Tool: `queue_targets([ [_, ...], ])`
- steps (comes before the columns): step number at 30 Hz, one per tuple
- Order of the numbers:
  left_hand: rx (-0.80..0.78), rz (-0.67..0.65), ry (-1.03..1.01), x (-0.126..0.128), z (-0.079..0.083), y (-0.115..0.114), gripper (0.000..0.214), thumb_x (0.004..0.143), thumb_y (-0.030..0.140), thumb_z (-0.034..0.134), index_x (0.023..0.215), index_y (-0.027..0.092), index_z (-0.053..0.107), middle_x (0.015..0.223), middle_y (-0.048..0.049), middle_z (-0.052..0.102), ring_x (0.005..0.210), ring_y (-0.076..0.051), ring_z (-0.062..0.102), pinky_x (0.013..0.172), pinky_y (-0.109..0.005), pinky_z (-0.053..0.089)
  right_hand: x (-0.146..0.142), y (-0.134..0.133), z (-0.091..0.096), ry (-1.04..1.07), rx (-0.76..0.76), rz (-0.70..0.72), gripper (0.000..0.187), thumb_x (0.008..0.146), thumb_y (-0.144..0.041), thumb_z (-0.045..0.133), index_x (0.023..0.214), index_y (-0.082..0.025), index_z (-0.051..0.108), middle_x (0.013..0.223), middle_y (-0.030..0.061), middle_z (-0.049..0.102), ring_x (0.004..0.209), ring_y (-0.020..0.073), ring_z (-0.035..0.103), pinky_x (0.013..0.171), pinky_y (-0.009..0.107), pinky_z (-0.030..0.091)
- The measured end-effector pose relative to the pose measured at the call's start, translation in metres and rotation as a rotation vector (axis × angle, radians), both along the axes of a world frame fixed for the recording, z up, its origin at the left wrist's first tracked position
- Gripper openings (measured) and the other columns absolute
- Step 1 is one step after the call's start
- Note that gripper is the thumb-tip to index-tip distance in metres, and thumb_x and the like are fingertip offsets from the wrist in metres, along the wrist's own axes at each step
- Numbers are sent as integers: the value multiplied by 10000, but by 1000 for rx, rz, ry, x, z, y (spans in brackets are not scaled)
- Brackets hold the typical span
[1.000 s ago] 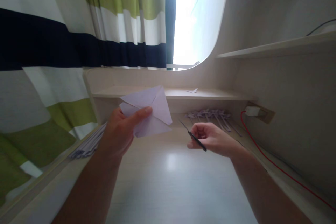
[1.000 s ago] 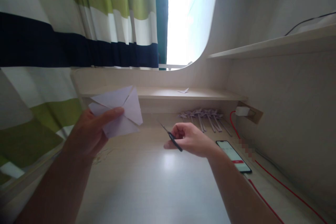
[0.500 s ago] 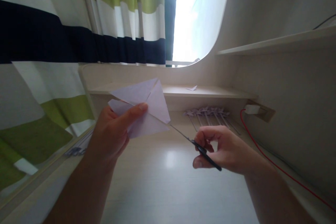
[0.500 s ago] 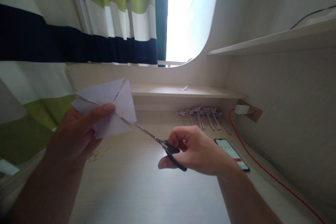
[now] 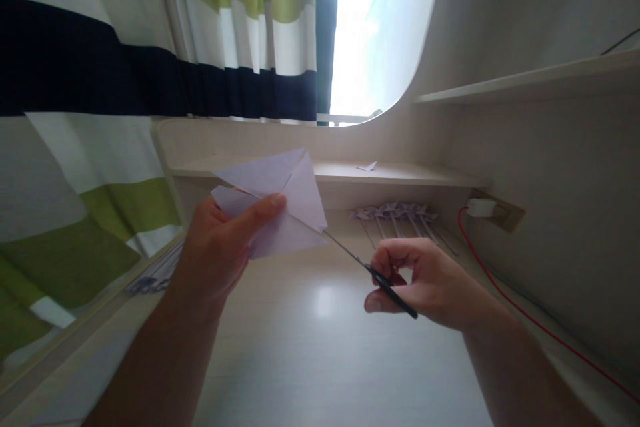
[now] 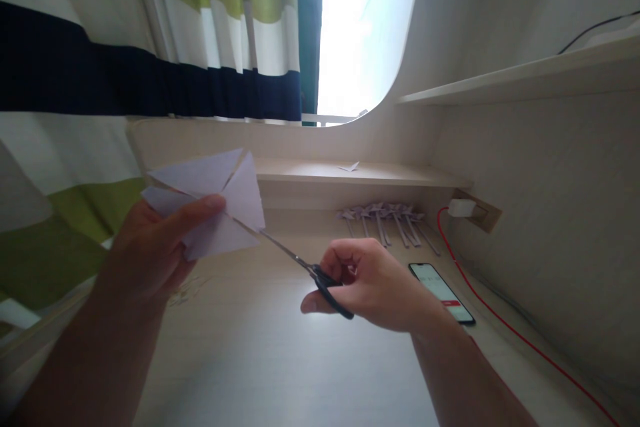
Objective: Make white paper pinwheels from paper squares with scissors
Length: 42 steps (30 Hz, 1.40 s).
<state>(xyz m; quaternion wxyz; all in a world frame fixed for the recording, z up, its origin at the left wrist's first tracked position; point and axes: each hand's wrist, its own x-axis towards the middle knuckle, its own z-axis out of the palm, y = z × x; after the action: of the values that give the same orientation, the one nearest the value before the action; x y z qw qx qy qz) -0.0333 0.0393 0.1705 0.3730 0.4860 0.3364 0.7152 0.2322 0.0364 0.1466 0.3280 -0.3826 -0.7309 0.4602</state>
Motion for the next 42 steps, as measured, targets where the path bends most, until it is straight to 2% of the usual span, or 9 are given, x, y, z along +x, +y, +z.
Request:
queue_targets([
  [11, 9, 0, -21, 3, 2, 0, 211, 661, 247, 916, 841, 232, 808, 791, -12, 768, 686, -161, 671, 604, -238, 563, 0, 0, -1, 10, -4, -10, 420, 617, -357, 1000, 675, -172, 627, 613, -49, 584, 553, 91, 504, 480, 217, 364],
  [15, -4, -8, -8, 2, 2, 0, 203, 666, 257, 913, 843, 264, 812, 806, -5, 766, 693, -167, 663, 615, -247, 569, -1, 1, -2, 7, 3, -17, 430, 619, -373, 997, 670, -173, 620, 609, -51, 577, 550, 91, 502, 479, 217, 364],
  [22, -1, 30, 4, 2, 1, -1, 228, 648, 307, 930, 826, 249, 800, 750, 0, 757, 659, -186, 673, 581, -258, 545, -1, 1, -2, -24, 29, -32, 470, 619, -410, 989, 644, -179, 581, 591, -52, 549, 541, 91, 478, 467, 219, 341],
  [27, 24, 46, -22, 0, 1, 3, 237, 644, 263, 925, 847, 229, 807, 784, -2, 776, 681, -163, 687, 621, -247, 563, 8, 8, -2, -111, 12, 1, 449, 642, -427, 971, 676, -179, 599, 618, -46, 562, 577, 101, 497, 502, 226, 367],
  [30, 15, 67, 1, -3, -2, 9, 232, 631, 279, 933, 823, 224, 815, 797, -11, 787, 689, -167, 694, 620, -244, 573, 17, 18, -5, -106, 44, -66, 411, 681, -437, 942, 703, -181, 621, 631, -45, 577, 572, 100, 488, 514, 234, 360],
  [33, -60, 19, 93, -6, -7, 15, 264, 624, 315, 940, 838, 206, 832, 828, -47, 805, 699, -190, 709, 603, -257, 575, 23, 28, -11, -164, 57, -141, 397, 709, -461, 912, 726, -184, 630, 637, -29, 618, 574, 112, 515, 507, 237, 356],
  [37, -134, -88, 226, -7, -13, 19, 239, 663, 362, 919, 838, 216, 850, 828, -71, 817, 681, -213, 721, 592, -267, 567, 16, 38, -24, -322, 30, -138, 431, 719, -486, 889, 714, -195, 571, 591, -13, 649, 548, 124, 548, 486, 234, 346],
  [39, -151, -130, 289, -7, -14, 20, 214, 680, 381, 905, 814, 224, 851, 810, -69, 817, 647, -218, 715, 572, -270, 557, 10, 43, -29, -296, 38, -138, 458, 740, -502, 872, 682, -198, 535, 575, -10, 637, 550, 127, 560, 496, 235, 359],
  [42, -162, -184, 387, -7, -14, 19, 196, 701, 399, 877, 758, 215, 839, 734, -66, 794, 570, -209, 677, 505, -260, 510, 4, 46, -29, -104, 90, -157, 445, 752, -480, 882, 738, -199, 538, 634, -16, 637, 605, 134, 594, 533, 236, 399],
])
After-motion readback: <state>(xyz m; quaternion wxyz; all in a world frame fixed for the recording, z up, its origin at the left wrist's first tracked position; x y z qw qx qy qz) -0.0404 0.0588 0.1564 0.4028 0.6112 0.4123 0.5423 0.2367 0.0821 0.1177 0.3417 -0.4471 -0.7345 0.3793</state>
